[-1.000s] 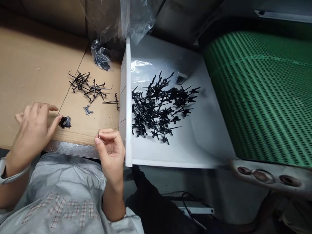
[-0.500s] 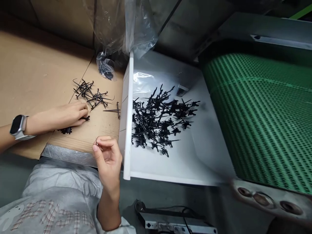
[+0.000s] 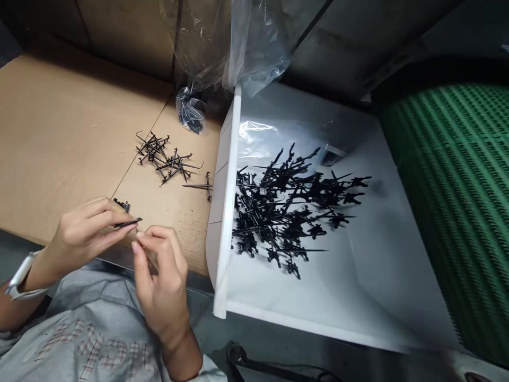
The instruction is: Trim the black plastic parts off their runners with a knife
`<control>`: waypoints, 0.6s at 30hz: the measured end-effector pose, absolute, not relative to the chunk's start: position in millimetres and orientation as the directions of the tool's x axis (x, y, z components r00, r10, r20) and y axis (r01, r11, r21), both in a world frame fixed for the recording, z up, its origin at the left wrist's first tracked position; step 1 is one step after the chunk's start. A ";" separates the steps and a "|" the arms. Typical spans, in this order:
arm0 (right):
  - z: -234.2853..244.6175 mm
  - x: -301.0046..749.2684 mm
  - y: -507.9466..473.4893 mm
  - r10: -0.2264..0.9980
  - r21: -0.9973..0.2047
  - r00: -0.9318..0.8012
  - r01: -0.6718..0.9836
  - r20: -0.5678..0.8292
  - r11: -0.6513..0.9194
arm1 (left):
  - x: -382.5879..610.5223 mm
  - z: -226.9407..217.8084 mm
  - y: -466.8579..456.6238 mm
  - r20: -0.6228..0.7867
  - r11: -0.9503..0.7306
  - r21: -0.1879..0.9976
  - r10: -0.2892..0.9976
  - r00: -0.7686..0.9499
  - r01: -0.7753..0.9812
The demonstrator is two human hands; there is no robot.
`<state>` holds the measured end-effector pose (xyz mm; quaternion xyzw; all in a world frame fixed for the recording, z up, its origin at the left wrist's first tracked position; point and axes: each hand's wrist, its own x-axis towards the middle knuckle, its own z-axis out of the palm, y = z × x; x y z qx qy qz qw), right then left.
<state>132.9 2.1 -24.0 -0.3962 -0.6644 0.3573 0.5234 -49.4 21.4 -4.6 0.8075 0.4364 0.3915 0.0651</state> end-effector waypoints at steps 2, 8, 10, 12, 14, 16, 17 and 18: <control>-22.6 130.9 1.0 0.856 -0.824 -0.182 0.234 0.484 0.516 | -43.9 -8.3 14.1 0.623 -0.605 0.457 0.741 0.251 0.652; -18.5 129.5 -3.2 0.788 -0.727 -0.187 0.309 0.586 0.614 | -36.8 -13.3 1.8 0.695 -0.601 0.447 0.700 0.167 0.663; -17.4 129.6 -5.5 0.778 -0.715 -0.186 0.312 0.600 0.626 | -36.1 -13.1 -0.9 0.728 -0.603 0.425 0.671 0.142 0.675; -16.6 129.5 -8.2 0.766 -0.703 -0.184 0.311 0.616 0.640 | -35.7 -12.1 -3.2 0.755 -0.606 0.387 0.641 0.139 0.695; -16.0 129.1 -10.7 0.764 -0.700 -0.174 0.317 0.621 0.640 | -35.3 -10.6 -5.1 0.781 -0.608 0.344 0.608 0.141 0.715; -15.8 128.8 -12.8 0.772 -0.707 -0.160 0.321 0.616 0.630 | -34.9 -9.1 -7.0 0.799 -0.607 0.313 0.584 0.143 0.730; -15.8 128.8 -13.7 0.776 -0.713 -0.154 0.317 0.612 0.625 | -34.9 -8.4 -8.0 0.803 -0.607 0.304 0.577 0.145 0.734; -16.0 128.9 -14.6 0.780 -0.721 -0.152 0.308 0.606 0.620 | -34.8 -7.9 -9.2 0.802 -0.603 0.298 0.579 0.148 0.740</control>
